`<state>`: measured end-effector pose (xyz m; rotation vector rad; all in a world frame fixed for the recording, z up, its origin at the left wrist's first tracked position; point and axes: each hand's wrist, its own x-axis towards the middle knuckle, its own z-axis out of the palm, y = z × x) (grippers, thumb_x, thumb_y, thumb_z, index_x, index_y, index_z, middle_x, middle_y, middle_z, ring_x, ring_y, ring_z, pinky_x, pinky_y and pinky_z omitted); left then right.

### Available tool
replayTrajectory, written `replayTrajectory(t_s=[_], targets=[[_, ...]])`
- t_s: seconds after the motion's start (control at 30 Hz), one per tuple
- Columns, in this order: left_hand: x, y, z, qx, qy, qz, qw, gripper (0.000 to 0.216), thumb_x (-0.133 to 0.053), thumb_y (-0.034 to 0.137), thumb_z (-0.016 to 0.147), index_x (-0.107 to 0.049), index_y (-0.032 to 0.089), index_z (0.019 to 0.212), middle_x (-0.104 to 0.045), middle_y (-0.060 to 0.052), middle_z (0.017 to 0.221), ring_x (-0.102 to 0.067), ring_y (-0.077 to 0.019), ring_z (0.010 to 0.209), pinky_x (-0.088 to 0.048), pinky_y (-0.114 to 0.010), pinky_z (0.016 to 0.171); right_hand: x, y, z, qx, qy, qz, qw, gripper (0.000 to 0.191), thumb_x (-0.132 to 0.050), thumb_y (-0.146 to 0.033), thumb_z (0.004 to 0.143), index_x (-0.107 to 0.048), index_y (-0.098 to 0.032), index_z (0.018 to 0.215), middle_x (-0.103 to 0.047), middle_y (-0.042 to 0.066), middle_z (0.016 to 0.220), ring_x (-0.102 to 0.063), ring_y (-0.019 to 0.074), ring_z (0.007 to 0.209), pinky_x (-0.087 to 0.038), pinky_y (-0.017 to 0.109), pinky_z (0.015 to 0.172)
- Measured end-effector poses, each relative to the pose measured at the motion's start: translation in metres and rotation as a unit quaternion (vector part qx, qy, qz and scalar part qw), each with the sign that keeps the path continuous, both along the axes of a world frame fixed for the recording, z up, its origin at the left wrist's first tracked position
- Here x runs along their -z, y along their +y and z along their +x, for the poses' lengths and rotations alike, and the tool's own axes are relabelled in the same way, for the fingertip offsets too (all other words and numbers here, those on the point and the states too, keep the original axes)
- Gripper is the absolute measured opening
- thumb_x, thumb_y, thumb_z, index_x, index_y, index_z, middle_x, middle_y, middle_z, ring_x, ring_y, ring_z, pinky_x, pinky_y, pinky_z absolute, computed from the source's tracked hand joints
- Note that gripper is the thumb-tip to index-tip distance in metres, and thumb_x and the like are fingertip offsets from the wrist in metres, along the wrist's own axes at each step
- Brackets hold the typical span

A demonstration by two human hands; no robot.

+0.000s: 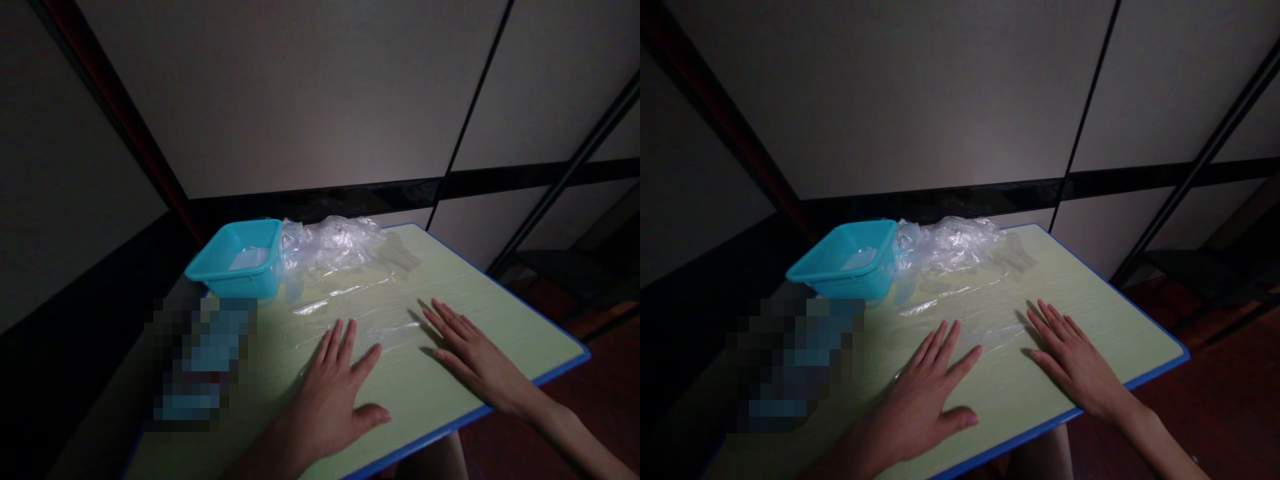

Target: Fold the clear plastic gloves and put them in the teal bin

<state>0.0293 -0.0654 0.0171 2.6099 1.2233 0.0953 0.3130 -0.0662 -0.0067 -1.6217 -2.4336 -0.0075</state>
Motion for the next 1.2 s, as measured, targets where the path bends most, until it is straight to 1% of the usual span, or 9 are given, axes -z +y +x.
replayTrajectory(t_s=[0.1,0.2,0.33,0.67,0.87,1.03,1.2], targets=[[0.0,0.0,0.0,0.001,-0.004,-0.003,1.0,0.075,-0.041,0.07,0.075,-0.014,0.038,0.138,0.012,-0.005,0.147,0.005,-0.0351,0.132,-0.011,-0.053,0.106,-0.002,0.0,0.0,-0.007,-0.012,-0.005,1.0,0.055,-0.033,-0.046,0.09,-0.017,-0.031,0.141,-0.006,0.001,0.149,-0.009,0.0242,0.134,-0.023,0.05,0.104],[-0.001,0.001,0.0,0.003,0.0,-0.007,1.0,0.075,-0.041,0.069,0.076,-0.013,0.038,0.138,0.013,-0.005,0.147,0.005,-0.0352,0.132,-0.01,-0.053,0.106,-0.001,0.001,0.0,0.008,-0.026,-0.006,1.0,0.055,-0.032,-0.047,0.09,-0.021,-0.028,0.14,-0.009,0.003,0.148,-0.011,0.0245,0.134,-0.022,0.05,0.104],[-0.002,0.001,0.001,0.006,0.006,-0.009,1.0,0.076,-0.042,0.068,0.076,-0.012,0.037,0.139,0.014,-0.004,0.147,0.004,-0.0359,0.132,-0.01,-0.053,0.106,0.001,0.001,0.0,0.016,-0.038,-0.004,0.999,0.055,-0.031,-0.049,0.09,-0.024,-0.025,0.139,-0.012,0.004,0.148,-0.014,0.0237,0.134,-0.022,0.048,0.105],[0.001,0.001,0.0,0.007,0.005,0.0,1.0,0.077,-0.043,0.067,0.076,-0.011,0.037,0.139,0.013,-0.003,0.147,0.004,-0.0349,0.133,-0.01,-0.053,0.106,0.003,0.001,-0.001,0.026,-0.035,0.01,0.999,0.054,-0.032,-0.05,0.089,-0.029,-0.025,0.138,-0.017,0.005,0.146,-0.018,0.0243,0.133,-0.024,0.049,0.104],[-0.001,0.001,-0.001,0.007,0.008,-0.005,1.0,0.076,-0.044,0.067,0.076,-0.012,0.038,0.138,0.014,-0.004,0.146,0.004,-0.0349,0.133,-0.01,-0.053,0.106,0.006,0.003,0.003,0.037,0.001,0.03,0.999,0.058,-0.033,-0.048,0.089,-0.025,-0.02,0.14,-0.022,0.007,0.146,-0.021,0.0232,0.132,-0.026,0.047,0.105],[-0.003,0.001,0.001,0.005,0.016,-0.014,1.0,0.079,-0.049,0.065,0.074,-0.012,0.038,0.138,0.013,-0.004,0.146,0.006,-0.0339,0.133,-0.009,-0.053,0.106,0.008,0.004,0.005,0.032,0.019,0.04,0.999,0.057,-0.033,-0.045,0.09,-0.017,-0.024,0.141,-0.021,0.006,0.146,-0.022,0.0233,0.132,-0.028,0.048,0.104],[-0.005,-0.002,-0.006,0.002,0.024,-0.031,0.999,0.079,-0.052,0.063,0.073,-0.013,0.039,0.138,0.013,-0.003,0.147,0.007,-0.0337,0.132,-0.01,-0.053,0.106,0.011,0.004,0.006,0.024,0.026,0.045,0.998,0.057,-0.034,-0.044,0.09,-0.018,-0.023,0.141,-0.021,0.007,0.146,-0.022,0.0241,0.132,-0.027,0.049,0.103]])
